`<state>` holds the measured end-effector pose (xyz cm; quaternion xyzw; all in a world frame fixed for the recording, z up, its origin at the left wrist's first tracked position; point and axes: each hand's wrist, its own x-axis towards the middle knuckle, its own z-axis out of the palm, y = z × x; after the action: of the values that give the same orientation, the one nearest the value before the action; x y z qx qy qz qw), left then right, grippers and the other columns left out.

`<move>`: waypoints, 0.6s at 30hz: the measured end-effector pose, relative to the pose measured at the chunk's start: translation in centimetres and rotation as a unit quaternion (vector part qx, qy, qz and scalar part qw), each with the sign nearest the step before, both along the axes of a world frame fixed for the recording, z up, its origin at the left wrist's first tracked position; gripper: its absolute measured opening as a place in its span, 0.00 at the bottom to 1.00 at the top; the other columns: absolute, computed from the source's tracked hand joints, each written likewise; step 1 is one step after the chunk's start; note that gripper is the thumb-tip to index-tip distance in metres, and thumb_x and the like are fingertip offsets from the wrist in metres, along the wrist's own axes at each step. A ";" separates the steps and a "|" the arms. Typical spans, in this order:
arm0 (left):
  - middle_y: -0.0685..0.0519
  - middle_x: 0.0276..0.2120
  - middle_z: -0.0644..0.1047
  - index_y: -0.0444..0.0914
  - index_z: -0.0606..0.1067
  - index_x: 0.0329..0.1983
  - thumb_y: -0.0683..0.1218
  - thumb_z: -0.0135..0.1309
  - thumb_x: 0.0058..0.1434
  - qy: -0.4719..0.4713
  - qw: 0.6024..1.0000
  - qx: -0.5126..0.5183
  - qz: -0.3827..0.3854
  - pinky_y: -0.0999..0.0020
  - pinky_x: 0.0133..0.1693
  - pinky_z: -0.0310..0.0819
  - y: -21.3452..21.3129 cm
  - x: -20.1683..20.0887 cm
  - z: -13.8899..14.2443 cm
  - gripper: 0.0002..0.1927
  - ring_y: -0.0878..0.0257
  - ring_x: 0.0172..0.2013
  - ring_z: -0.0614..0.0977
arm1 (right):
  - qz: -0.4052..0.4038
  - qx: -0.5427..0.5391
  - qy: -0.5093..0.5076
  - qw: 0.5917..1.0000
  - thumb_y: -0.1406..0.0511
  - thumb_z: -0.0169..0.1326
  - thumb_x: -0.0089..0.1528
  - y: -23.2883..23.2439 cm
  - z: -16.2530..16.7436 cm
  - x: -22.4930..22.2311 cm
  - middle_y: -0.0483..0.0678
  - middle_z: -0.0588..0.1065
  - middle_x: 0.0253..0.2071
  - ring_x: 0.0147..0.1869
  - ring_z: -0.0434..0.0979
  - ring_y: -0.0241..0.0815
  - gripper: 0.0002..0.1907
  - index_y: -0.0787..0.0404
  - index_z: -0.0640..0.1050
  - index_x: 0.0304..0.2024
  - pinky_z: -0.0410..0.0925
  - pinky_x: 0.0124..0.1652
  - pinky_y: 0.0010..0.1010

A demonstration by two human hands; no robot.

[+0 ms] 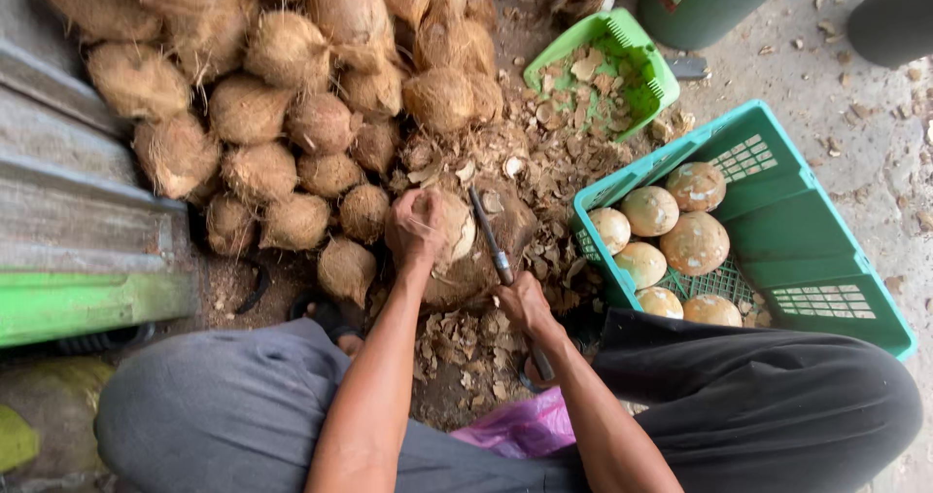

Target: The person sits on the ground and uses a cleaver to chop the husk off coconuts, rotating each coconut between strikes. Trimmed coconuts are placed into a green plastic crate, and husk pieces accumulate on the ground beside a pile of untrimmed coconuts.

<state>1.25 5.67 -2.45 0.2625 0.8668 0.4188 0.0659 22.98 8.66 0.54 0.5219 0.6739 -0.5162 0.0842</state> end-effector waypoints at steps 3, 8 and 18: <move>0.54 0.36 0.79 0.46 0.76 0.49 0.63 0.45 0.66 -0.166 0.985 0.002 0.038 0.64 0.33 0.81 0.2 0.1 -0.3 0.21 0.61 0.34 0.82 | 0.003 0.016 0.019 1.000 0.56 0.54 0.62 -0.1 -0.7 0.2 0.43 0.68 0.20 0.19 0.64 0.37 0.16 0.56 0.69 0.26 0.63 0.19 0.38; 0.51 0.39 0.80 0.44 0.79 0.47 0.66 0.49 0.63 -0.071 0.993 -0.085 0.037 0.57 0.35 0.78 0.3 -0.1 0.3 0.25 0.56 0.38 0.81 | -0.032 0.001 0.062 0.998 0.58 0.55 0.63 0.3 2.9 -0.3 0.41 0.71 0.20 0.18 0.67 0.32 0.15 0.56 0.71 0.25 0.66 0.20 0.29; 0.50 0.39 0.80 0.45 0.79 0.44 0.70 0.47 0.64 -0.157 0.984 -0.071 0.035 0.59 0.40 0.77 -0.6 0.1 0.2 0.27 0.57 0.38 0.81 | -0.028 -0.014 0.035 0.999 0.53 0.54 0.66 -1.1 1.2 -0.6 0.42 0.68 0.20 0.18 0.63 0.33 0.19 0.53 0.67 0.26 0.62 0.19 0.35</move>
<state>1.33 5.08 -2.21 0.1578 0.8817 0.3945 0.2051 22.37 7.56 1.72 0.5214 0.6541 -0.5454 0.0534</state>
